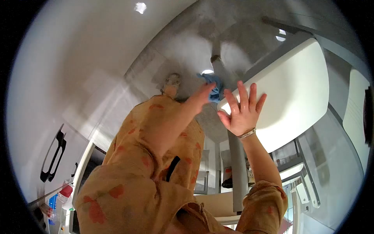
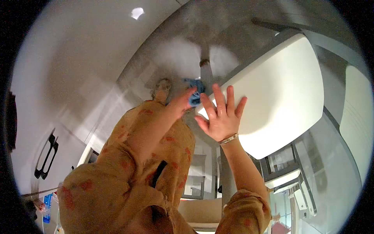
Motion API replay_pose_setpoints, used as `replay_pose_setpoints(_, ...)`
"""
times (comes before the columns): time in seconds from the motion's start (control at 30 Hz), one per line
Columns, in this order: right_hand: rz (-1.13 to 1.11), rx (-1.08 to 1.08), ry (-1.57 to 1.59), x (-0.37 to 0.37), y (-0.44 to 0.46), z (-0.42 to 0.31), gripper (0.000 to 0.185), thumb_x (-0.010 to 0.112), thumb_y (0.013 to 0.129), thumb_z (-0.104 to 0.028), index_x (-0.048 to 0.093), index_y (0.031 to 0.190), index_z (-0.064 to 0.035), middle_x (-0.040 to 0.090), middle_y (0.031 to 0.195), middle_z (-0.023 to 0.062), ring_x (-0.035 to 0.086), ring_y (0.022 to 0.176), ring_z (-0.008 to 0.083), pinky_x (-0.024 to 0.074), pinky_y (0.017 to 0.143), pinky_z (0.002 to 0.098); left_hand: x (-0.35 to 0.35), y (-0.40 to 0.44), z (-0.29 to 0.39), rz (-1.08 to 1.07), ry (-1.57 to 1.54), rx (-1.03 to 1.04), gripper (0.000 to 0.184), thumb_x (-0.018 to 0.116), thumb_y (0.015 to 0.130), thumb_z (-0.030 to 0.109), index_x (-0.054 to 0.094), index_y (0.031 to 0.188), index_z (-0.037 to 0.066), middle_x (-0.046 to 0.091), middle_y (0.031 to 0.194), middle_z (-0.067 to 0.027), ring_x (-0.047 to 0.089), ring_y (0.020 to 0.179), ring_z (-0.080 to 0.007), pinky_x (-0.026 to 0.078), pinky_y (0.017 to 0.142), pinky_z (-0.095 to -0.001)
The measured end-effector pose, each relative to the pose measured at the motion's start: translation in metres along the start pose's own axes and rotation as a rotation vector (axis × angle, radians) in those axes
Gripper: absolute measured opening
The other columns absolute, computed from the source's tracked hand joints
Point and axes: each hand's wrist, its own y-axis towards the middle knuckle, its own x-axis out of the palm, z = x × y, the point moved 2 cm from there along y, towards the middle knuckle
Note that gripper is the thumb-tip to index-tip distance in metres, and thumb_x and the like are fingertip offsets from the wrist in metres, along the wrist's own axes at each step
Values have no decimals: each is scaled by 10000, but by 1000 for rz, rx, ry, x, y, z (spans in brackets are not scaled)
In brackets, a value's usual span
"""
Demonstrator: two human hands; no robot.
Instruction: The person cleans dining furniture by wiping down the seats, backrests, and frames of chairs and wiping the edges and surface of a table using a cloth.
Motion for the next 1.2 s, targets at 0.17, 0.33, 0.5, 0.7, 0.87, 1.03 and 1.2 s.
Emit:
replay_pose_setpoints(0.17, -20, 12, -3, 0, 0, 0, 544, 521, 807, -566, 511, 1255, -257, 273, 1483, 56, 193, 1376, 363, 24, 1060, 637, -11, 105, 54, 211, 904, 455, 430, 461, 910, 344, 562, 1144, -3, 605, 1098, -173, 572, 1032, -290, 431, 862, -349)
replay_pose_setpoints(0.33, -32, 28, 11, 0, 0, 1, 530, 531, 802, -561, 528, 1231, -249, 284, 1478, 48, 190, 1379, 353, 32, 1061, 634, 10, 219, 35, -329, 1667, 205, 292, 433, 940, 221, 572, 1146, 68, 609, 1072, -163, 568, 1033, -320, 439, 876, -393)
replay_pose_setpoints(0.5, 0, 24, 34, -4, 1, 0, 538, 561, 783, -555, 532, 1224, -249, 297, 1472, 41, 207, 1375, 338, 71, 1045, 652, 31, 123, 57, -511, 1505, 595, 294, 431, 942, 224, 583, 1143, 72, 624, 1086, -150, 586, 997, -268, 443, 861, -360)
replay_pose_setpoints(0.7, -22, 26, 48, -13, 5, -1, 641, 601, 768, -518, 456, 1326, -238, 231, 1501, 20, 169, 1391, 301, 203, 1008, 665, 58, -4, 67, -266, 761, 171, 458, 401, 950, 306, 461, 1301, 17, 500, 1299, -132, 489, 1166, -272, 364, 991, -358)
replay_pose_setpoints(0.87, -69, 40, 91, -17, 3, -1, 687, 564, 791, -529, 413, 1361, -176, 215, 1510, 15, 149, 1398, 296, 175, 1030, 656, 100, 7, 79, -366, 389, 26, 398, 431, 925, 171, 482, 1313, 95, 530, 1236, -108, 526, 1059, -214, 462, 854, -355)
replay_pose_setpoints(1.03, -89, 37, 113, -16, 3, 1, 622, 560, 797, -519, 466, 1312, -183, 215, 1505, 20, 121, 1403, 281, 174, 1036, 656, 175, 73, 110, -272, 454, 155, 360, 431, 923, 151, 537, 1261, 87, 583, 1144, -118, 556, 1002, -215, 462, 821, -319)
replay_pose_setpoints(1.2, -89, 46, 150, -13, 3, 0, 636, 579, 783, -520, 475, 1314, -185, 254, 1485, 25, 122, 1402, 279, 87, 1083, 607, 231, 73, 143, -435, 46, 372, 350, 478, 932, 184, 542, 1269, 116, 599, 1165, -82, 575, 1001, -196, 444, 896, -339)
